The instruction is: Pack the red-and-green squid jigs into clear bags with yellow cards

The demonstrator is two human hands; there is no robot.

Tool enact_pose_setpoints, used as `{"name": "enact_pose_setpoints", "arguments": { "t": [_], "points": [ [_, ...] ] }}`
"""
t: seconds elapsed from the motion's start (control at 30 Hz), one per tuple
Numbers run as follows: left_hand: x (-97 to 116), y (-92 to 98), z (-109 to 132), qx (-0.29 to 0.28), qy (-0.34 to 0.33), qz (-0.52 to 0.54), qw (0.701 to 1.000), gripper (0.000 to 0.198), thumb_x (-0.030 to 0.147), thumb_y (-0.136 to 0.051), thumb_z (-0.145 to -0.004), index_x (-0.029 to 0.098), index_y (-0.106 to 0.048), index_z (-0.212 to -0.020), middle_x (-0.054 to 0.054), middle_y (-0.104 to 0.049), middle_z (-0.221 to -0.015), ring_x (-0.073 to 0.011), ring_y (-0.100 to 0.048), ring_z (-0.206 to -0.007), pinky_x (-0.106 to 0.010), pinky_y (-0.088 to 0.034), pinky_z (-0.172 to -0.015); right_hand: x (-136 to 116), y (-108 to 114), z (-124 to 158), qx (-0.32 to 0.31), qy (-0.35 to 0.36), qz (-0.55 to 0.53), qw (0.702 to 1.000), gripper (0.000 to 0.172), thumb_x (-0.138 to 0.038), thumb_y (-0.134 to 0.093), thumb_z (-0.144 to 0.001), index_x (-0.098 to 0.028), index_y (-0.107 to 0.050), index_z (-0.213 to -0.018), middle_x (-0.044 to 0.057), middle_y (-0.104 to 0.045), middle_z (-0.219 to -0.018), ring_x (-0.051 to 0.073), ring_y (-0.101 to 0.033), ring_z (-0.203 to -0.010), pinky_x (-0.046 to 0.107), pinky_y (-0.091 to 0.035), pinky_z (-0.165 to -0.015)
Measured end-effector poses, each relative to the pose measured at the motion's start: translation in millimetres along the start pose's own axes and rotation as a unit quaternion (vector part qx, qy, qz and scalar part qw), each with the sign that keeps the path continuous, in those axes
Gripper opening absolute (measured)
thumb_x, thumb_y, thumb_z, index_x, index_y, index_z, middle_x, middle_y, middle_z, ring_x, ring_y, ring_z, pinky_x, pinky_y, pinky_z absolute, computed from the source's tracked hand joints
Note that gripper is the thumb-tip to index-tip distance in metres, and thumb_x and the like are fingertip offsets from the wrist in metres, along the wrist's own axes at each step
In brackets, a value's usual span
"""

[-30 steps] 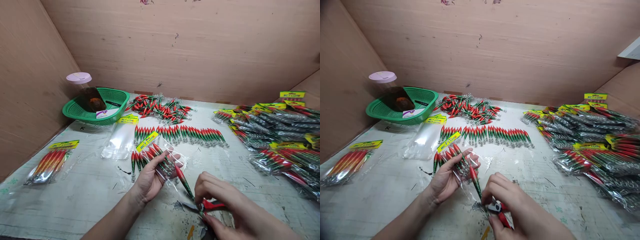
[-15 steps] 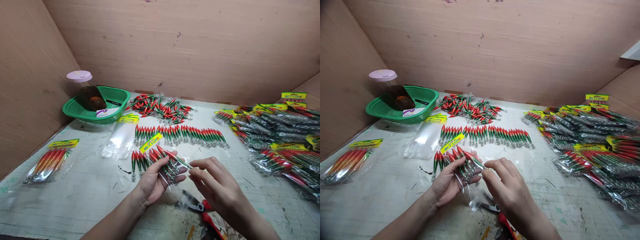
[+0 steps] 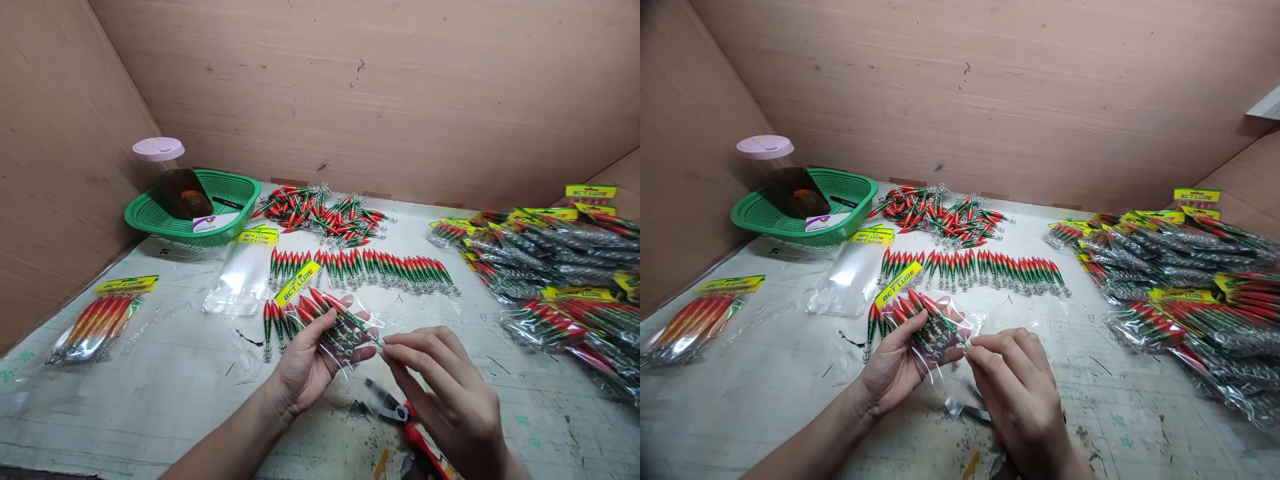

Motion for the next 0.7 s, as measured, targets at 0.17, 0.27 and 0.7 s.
{"name": "enact_pose_setpoints", "arguments": {
  "t": [0.17, 0.27, 0.7],
  "points": [
    [-5.8, -0.3, 1.1, 0.002, 0.016, -0.015, 1.000, 0.029, 0.021, -0.050, -0.091, 0.010, -0.061, -0.115, -0.015, -0.073, -0.101, -0.0259, -0.070, -0.090, -0.042, -0.056, -0.079, 2.5, -2.8, 2.3, 0.029, -0.028, 0.004, 0.999, 0.025, 0.002, -0.060, -0.078, -0.016, -0.065, -0.094, 0.006, -0.068, -0.085, 0.018, -0.056, -0.079, 0.034, -0.045, -0.069],
    [-8.4, 0.1, 1.7, 0.005, 0.022, -0.015, 1.000, 0.030, 0.021, -0.050, -0.091, 0.010, -0.061, -0.116, -0.015, -0.072, -0.103, -0.0247, -0.070, -0.087, -0.041, -0.057, -0.076, 2.0, -3.6, 4.5, 0.069, -0.044, 0.029, 0.996, 0.028, 0.002, -0.062, -0.078, -0.018, -0.066, -0.097, 0.005, -0.067, -0.084, 0.018, -0.053, -0.079, 0.033, -0.045, -0.069],
    [-4.8, -3.4, 3.8, -0.004, 0.011, -0.004, 1.000, 0.037, 0.025, -0.045, -0.094, 0.011, -0.050, -0.128, -0.017, -0.071, -0.105, -0.0248, -0.072, -0.081, -0.036, -0.058, -0.069, 5.3, -0.1, -2.8, 0.038, -0.054, 0.021, 0.998, 0.022, -0.006, -0.066, -0.078, -0.019, -0.062, -0.095, 0.004, -0.064, -0.084, 0.019, -0.054, -0.082, 0.036, -0.039, -0.074]
  ]
}}
Point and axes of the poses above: each hand's wrist, its own z-axis away from the middle knuckle, its own y-axis out of the back of the hand, x = y × z, the point moved 7 cm from there along -z, towards the middle knuckle
